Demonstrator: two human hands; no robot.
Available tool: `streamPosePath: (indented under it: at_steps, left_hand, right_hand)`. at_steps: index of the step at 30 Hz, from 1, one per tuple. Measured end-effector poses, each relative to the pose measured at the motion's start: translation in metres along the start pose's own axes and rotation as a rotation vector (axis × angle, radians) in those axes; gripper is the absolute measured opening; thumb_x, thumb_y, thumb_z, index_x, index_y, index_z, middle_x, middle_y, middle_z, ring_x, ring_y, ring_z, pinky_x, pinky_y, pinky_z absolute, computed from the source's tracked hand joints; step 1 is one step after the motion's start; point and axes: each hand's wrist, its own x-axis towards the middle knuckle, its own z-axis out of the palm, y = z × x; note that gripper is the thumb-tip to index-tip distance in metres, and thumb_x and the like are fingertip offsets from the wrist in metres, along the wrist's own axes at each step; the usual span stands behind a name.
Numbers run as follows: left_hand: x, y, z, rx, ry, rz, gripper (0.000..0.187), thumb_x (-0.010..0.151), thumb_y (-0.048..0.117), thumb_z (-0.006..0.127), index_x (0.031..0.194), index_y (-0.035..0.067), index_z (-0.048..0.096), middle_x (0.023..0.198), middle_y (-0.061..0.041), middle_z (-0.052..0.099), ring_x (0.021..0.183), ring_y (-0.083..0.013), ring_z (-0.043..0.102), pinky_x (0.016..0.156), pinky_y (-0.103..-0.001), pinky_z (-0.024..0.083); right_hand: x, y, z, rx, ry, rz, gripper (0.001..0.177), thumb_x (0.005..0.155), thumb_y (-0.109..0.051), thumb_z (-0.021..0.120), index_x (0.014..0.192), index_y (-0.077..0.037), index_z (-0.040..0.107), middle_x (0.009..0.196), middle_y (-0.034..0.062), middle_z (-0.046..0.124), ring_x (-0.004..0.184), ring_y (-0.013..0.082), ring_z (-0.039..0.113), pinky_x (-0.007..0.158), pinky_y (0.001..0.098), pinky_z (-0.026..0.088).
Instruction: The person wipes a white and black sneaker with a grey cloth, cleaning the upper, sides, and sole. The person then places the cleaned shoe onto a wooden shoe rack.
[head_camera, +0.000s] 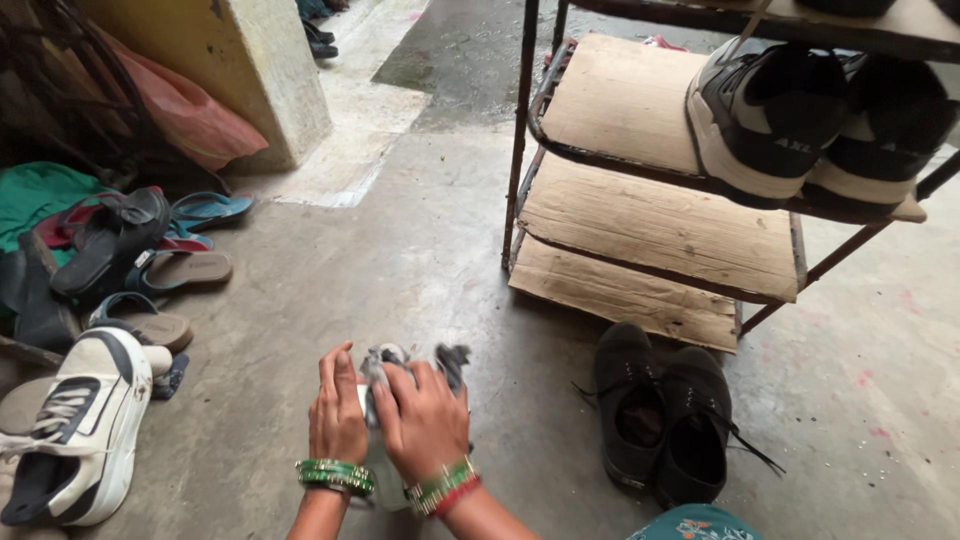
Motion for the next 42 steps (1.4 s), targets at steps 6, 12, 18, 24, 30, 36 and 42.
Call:
streamPosePath:
  at_steps: [6, 12, 18, 24, 30, 36, 42]
  left_hand:
    - [0.012, -0.002, 0.006, 0.018, 0.05, -0.04, 0.067, 0.104, 0.058, 0.019, 0.134, 0.013, 0.059, 0.114, -0.022, 0.073, 0.107, -0.0419, 0.068, 0.091, -0.051, 0.051]
    - [0.008, 0.002, -0.003, 0.234, 0.081, -0.138, 0.062, 0.102, 0.057, 0.025, 0.125, 0.016, 0.066, 0.124, -0.017, 0.07, 0.112, -0.0449, 0.064, 0.091, -0.053, 0.051]
    - [0.017, 0.015, -0.039, 0.679, -0.167, -0.269, 0.063, 0.097, 0.065, 0.025, 0.128, 0.028, 0.066, 0.126, -0.013, 0.072, 0.119, -0.04, 0.066, 0.103, -0.052, 0.05]
    - [0.031, -0.019, -0.044, 0.639, -0.418, -0.28, 0.088, 0.085, 0.083, 0.036, 0.152, 0.026, 0.039, 0.132, -0.019, 0.068, 0.127, -0.0406, 0.061, 0.109, -0.048, 0.047]
    - [0.037, -0.053, -0.051, 0.523, -0.556, -0.22, 0.121, 0.062, 0.08, 0.07, 0.159, 0.022, 0.026, 0.139, -0.015, 0.065, 0.129, -0.0304, 0.067, 0.111, -0.038, 0.05]
    - [0.047, -0.071, -0.06, 0.415, -0.3, -0.291, 0.114, 0.066, 0.072, 0.07, 0.16, 0.023, 0.03, 0.139, -0.021, 0.063, 0.13, -0.0373, 0.062, 0.111, -0.042, 0.046]
    - [0.062, -0.073, -0.057, 0.43, -0.2, -0.414, 0.115, 0.069, 0.071, 0.065, 0.165, 0.023, 0.023, 0.139, -0.025, 0.063, 0.131, -0.0428, 0.06, 0.112, -0.045, 0.046]
  right_hand:
    - [-0.033, 0.019, 0.002, -0.108, 0.25, -0.37, 0.043, 0.093, -0.034, 0.064, 0.132, -0.015, 0.063, 0.134, 0.0139, 0.058, 0.125, 0.0324, 0.059, 0.103, 0.0536, 0.037]
    - [0.026, -0.001, 0.014, 0.047, -0.056, 0.023, 0.029, 0.095, -0.039, 0.061, 0.114, -0.019, 0.071, 0.114, 0.0034, 0.067, 0.109, 0.0251, 0.063, 0.09, 0.0458, 0.045]
    - [0.035, -0.012, 0.031, 0.153, 0.092, -0.082, 0.029, 0.095, -0.035, 0.06, 0.114, -0.016, 0.071, 0.111, 0.0034, 0.069, 0.106, 0.0254, 0.065, 0.085, 0.0444, 0.047]
    - [0.037, 0.0, 0.069, 0.491, 0.134, 0.26, 0.038, 0.099, -0.04, 0.051, 0.118, -0.013, 0.07, 0.113, 0.0043, 0.071, 0.103, 0.0249, 0.069, 0.085, 0.0361, 0.052]
    - [0.037, 0.043, 0.102, 1.104, 0.275, 0.528, 0.049, 0.105, -0.04, 0.045, 0.114, 0.0, 0.072, 0.099, 0.0096, 0.074, 0.088, 0.018, 0.065, 0.081, 0.0343, 0.052]
    - [0.025, 0.035, 0.094, 1.048, 0.221, 0.586, 0.05, 0.104, -0.04, 0.044, 0.117, 0.001, 0.069, 0.107, 0.0114, 0.075, 0.096, 0.021, 0.067, 0.089, 0.0343, 0.052]
    - [-0.008, 0.038, 0.141, 0.636, -0.031, 0.102, 0.052, 0.104, -0.037, 0.049, 0.136, 0.003, 0.06, 0.141, 0.0216, 0.056, 0.133, 0.0341, 0.052, 0.109, 0.0392, 0.039]
